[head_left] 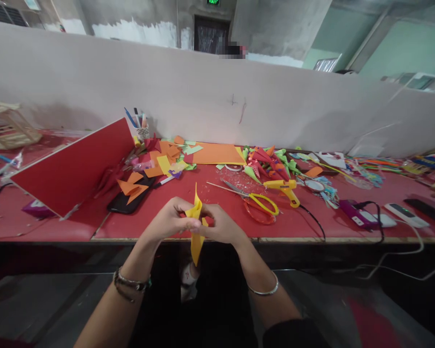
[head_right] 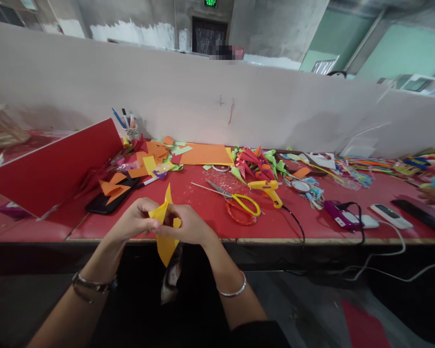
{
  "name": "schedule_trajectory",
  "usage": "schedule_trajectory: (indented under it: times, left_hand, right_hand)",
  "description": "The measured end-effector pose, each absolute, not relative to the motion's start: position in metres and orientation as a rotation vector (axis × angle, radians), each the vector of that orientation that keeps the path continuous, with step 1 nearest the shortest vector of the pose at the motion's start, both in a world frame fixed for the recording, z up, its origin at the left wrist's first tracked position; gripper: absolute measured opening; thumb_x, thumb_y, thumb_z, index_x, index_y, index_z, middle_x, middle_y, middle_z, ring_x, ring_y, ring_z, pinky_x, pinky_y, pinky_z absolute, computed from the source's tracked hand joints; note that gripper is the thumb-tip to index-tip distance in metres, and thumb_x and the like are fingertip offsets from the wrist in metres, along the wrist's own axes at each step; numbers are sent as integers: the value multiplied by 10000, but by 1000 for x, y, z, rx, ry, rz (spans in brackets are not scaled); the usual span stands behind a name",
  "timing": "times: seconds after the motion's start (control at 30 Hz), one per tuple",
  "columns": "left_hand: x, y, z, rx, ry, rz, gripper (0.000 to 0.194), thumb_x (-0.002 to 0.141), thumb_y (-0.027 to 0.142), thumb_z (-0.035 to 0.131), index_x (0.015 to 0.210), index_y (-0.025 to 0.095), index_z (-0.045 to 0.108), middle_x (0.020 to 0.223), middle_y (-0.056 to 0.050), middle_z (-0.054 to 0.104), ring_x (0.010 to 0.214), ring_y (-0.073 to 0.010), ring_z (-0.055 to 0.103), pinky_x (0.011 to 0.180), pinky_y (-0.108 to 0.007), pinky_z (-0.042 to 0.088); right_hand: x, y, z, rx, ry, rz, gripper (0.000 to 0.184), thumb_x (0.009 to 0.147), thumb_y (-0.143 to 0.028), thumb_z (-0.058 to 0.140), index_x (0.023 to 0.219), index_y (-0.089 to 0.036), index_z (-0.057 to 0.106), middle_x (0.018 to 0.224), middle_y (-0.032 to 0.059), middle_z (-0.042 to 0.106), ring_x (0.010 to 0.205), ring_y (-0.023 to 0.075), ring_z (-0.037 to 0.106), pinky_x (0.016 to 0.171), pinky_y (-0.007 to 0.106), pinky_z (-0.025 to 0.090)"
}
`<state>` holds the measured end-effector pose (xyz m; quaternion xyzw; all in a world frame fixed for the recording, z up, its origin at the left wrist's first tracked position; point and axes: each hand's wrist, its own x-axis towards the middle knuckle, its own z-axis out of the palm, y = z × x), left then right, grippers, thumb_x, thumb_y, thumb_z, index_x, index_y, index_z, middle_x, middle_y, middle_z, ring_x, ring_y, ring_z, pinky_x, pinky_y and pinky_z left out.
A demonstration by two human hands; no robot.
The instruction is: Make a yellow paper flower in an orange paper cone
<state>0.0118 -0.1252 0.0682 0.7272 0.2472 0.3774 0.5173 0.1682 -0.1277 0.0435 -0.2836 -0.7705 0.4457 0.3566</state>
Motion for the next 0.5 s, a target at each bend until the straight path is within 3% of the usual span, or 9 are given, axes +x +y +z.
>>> schedule_trajectory:
  times: [0.23, 0.5]
  left_hand:
    - [10, -137, 74, 1703, 686, 877, 462, 641, 489, 630, 424, 121, 455, 359, 58, 355, 356, -31, 269, 352, -172, 208]
    - [12, -140, 68, 1712, 832, 759, 444, 673, 454, 588, 426, 150, 381, 391, 59, 322, 380, -41, 268, 363, -177, 225]
  right_hand:
    - [168, -136, 52, -727, -2130, 1130, 245, 682, -317, 622, 851, -158, 545, 790, 3, 575, 689, 119, 517, 631, 229, 415]
    - [180, -132, 37, -700, -2000, 1222, 226, 776, -318, 498, 910, -153, 573, 847, 22, 605, 775, 146, 553, 702, 258, 440]
